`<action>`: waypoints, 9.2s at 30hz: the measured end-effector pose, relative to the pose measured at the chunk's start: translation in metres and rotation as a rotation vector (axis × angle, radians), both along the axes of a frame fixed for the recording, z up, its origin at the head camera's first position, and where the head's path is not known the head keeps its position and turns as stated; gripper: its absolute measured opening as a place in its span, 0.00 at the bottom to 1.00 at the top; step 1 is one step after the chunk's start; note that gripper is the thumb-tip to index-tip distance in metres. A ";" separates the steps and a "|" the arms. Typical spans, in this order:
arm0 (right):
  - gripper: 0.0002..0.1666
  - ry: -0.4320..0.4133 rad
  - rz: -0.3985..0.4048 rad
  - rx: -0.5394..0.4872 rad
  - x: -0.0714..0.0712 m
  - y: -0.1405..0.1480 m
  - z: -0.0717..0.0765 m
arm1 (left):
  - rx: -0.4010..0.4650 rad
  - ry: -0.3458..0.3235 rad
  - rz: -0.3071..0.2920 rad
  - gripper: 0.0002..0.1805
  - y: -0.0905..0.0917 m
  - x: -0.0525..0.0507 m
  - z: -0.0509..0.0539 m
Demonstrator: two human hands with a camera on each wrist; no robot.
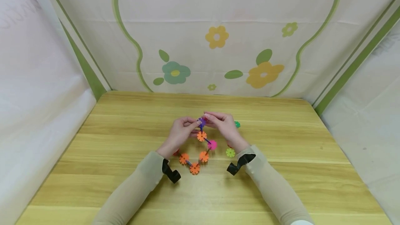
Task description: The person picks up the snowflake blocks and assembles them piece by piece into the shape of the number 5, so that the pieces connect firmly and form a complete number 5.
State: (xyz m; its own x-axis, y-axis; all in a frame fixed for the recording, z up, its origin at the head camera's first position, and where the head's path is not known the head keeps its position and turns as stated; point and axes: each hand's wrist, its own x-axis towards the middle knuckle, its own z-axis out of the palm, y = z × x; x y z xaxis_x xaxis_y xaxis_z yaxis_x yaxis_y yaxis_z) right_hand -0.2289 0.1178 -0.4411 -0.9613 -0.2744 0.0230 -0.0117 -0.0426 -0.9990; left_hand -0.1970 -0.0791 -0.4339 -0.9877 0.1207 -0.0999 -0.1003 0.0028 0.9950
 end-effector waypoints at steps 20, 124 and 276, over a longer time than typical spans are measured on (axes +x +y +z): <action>0.19 0.001 -0.130 -0.136 0.003 -0.008 -0.003 | 0.008 0.021 0.004 0.11 0.001 0.003 0.003; 0.11 0.139 -0.041 0.543 -0.031 0.065 -0.018 | -0.004 0.018 -0.026 0.09 -0.002 0.018 0.028; 0.20 0.134 0.044 0.316 -0.007 0.065 -0.004 | -0.041 0.038 0.033 0.14 -0.012 -0.009 -0.001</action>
